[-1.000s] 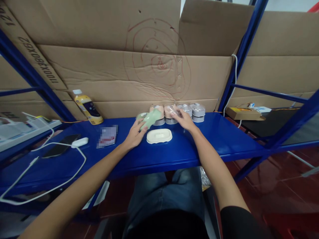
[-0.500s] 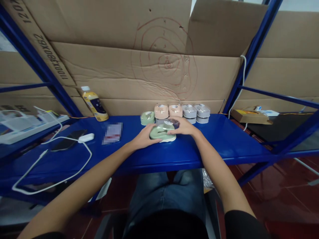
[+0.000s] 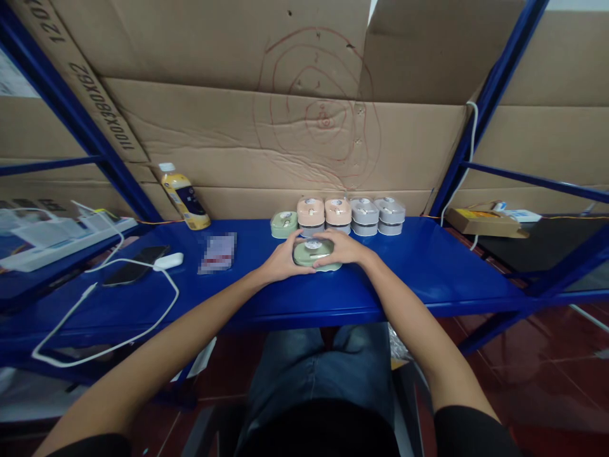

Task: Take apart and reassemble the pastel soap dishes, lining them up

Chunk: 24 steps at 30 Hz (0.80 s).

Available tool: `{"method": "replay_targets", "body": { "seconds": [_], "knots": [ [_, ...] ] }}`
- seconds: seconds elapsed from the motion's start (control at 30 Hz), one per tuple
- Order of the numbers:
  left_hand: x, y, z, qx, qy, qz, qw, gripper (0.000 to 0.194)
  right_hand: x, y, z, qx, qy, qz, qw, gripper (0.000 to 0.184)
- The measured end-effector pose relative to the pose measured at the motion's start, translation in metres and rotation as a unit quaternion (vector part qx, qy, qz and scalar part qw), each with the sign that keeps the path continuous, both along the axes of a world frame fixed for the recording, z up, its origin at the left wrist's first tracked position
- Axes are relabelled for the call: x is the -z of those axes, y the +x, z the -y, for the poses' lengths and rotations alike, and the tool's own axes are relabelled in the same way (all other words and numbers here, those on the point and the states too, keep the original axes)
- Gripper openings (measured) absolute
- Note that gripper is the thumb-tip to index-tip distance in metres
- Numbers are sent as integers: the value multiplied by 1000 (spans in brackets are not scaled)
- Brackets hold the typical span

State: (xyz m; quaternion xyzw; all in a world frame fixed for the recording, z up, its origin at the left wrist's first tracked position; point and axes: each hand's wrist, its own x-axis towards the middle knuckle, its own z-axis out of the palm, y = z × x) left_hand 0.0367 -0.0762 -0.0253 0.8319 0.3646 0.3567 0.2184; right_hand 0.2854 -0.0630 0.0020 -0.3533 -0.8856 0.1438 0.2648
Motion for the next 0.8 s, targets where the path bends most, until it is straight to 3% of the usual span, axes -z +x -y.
{"method": "replay_targets", "body": {
  "seconds": [0.23,0.47,0.67,0.8],
  "knots": [
    [-2,1,0,11,34,-23,999,86,6,4,-3,13,-14,1,1000,92],
    [-4,1,3,7,40,-35,999,81,4,4,0,30,-21,22,999,95],
    [0,-9,3,37,41,-79,995,98,5,3,-1,24,-36,16,999,98],
    [1,-12,11,19,42,-91,995,90,9,3,-2,24,-64,-11,998,110]
  ]
}}
